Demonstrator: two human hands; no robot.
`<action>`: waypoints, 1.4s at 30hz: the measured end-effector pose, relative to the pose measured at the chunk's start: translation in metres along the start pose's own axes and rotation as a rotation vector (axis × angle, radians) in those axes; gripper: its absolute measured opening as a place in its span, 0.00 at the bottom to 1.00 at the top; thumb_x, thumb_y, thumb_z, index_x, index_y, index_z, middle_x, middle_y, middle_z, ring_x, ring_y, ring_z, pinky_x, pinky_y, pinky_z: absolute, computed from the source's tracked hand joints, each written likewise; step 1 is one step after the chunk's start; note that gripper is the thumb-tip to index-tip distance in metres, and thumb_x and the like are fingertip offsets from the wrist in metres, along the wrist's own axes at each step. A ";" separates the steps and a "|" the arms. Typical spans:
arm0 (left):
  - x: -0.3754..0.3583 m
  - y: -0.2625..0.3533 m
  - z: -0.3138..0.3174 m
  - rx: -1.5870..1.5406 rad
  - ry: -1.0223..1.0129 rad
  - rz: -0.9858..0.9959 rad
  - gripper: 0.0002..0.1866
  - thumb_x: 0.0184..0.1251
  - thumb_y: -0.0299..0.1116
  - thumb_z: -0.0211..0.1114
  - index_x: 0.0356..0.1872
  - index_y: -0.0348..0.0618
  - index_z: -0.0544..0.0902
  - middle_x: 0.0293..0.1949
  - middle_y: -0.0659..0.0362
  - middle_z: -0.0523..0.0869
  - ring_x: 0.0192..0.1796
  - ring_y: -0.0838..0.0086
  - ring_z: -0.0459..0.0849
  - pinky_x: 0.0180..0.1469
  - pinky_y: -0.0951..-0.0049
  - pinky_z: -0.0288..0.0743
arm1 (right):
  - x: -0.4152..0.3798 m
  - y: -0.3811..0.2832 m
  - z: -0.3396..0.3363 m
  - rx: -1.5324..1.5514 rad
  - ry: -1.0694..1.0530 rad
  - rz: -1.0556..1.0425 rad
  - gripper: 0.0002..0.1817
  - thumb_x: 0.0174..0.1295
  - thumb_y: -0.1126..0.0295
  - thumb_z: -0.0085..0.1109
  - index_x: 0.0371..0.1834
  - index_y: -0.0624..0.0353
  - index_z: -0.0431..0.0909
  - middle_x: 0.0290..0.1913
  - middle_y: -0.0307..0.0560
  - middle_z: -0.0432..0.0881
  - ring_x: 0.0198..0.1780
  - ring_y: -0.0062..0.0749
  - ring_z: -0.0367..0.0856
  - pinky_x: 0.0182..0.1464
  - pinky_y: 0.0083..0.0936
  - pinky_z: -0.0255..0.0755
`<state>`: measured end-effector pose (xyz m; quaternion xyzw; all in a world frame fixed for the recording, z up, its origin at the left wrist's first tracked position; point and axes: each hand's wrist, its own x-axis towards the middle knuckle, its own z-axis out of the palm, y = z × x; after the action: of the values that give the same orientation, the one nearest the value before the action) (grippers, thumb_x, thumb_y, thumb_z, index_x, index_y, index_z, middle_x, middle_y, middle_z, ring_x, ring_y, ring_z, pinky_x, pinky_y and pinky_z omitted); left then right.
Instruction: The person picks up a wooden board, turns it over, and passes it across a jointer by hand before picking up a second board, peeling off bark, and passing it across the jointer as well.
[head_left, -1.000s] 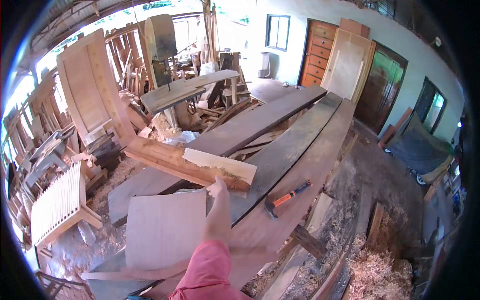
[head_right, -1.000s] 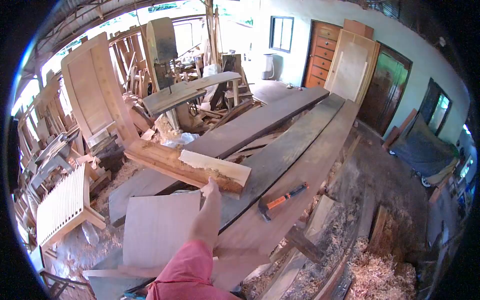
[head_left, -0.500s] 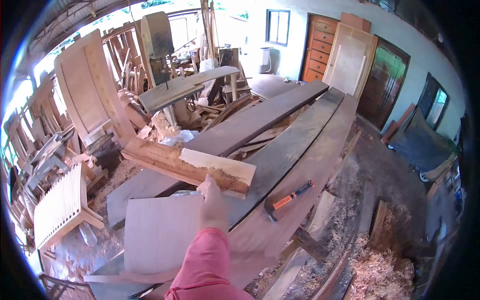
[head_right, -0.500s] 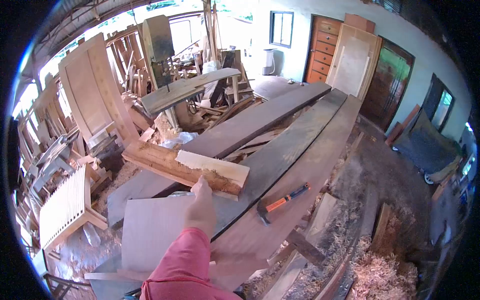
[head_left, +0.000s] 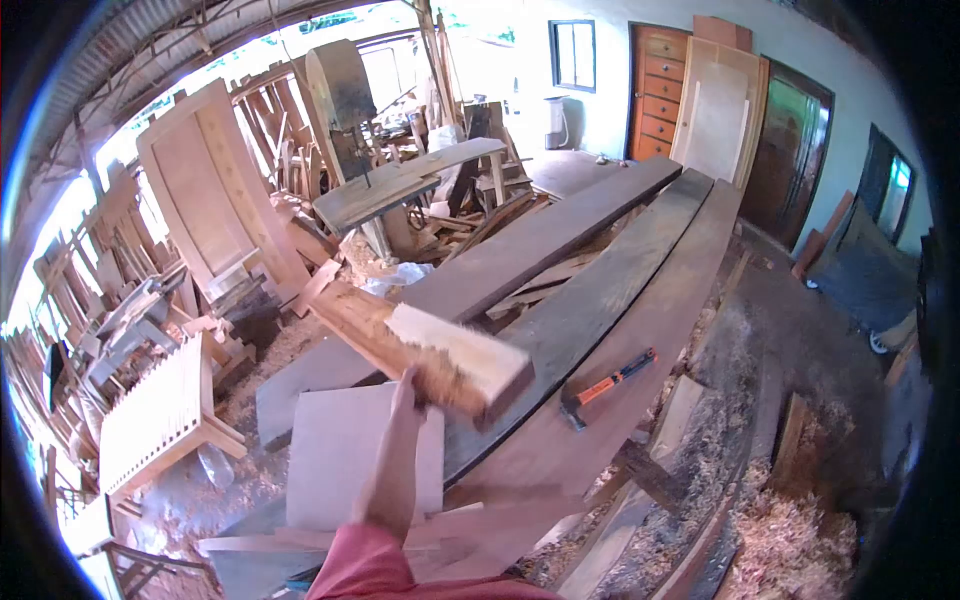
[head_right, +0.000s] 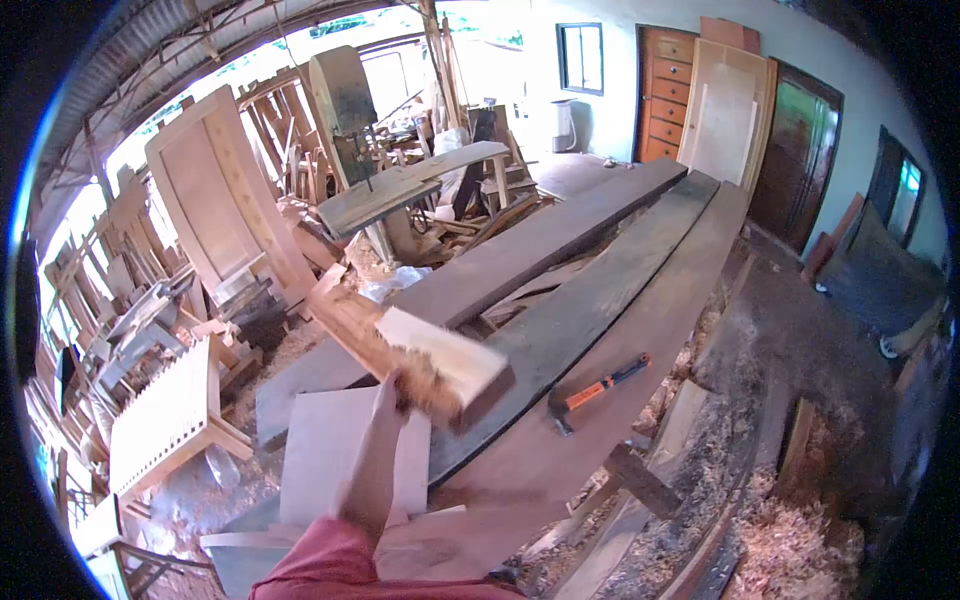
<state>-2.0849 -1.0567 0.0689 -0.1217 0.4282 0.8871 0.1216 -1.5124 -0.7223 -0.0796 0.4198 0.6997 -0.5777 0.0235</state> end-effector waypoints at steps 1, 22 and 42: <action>-0.045 0.009 -0.001 0.022 0.026 -0.032 0.25 0.76 0.49 0.65 0.63 0.43 0.80 0.57 0.56 0.87 0.56 0.66 0.88 0.59 0.62 0.84 | 0.001 -0.003 0.008 0.049 -0.038 -0.062 0.29 0.74 0.45 0.57 0.68 0.54 0.74 0.58 0.51 0.83 0.60 0.42 0.80 0.64 0.45 0.74; -0.173 -0.062 0.081 1.861 -0.228 0.390 0.47 0.59 0.63 0.74 0.71 0.37 0.75 0.75 0.39 0.68 0.73 0.44 0.70 0.75 0.49 0.65 | -0.086 -0.103 0.052 1.054 -0.091 0.135 0.32 0.67 0.62 0.64 0.73 0.59 0.68 0.63 0.52 0.80 0.65 0.45 0.80 0.66 0.48 0.78; -0.313 -0.096 0.131 1.434 -1.408 0.542 0.11 0.66 0.38 0.65 0.43 0.42 0.84 0.36 0.59 0.84 0.39 0.68 0.84 0.42 0.65 0.76 | -0.075 -0.108 0.059 0.961 -0.171 0.109 0.22 0.71 0.54 0.59 0.59 0.59 0.82 0.57 0.47 0.86 0.60 0.47 0.83 0.64 0.47 0.77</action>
<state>-1.7746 -0.9299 0.1776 0.6247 0.7002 0.2925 0.1843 -1.5564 -0.8113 0.0249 0.3701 0.3268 -0.8654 -0.0853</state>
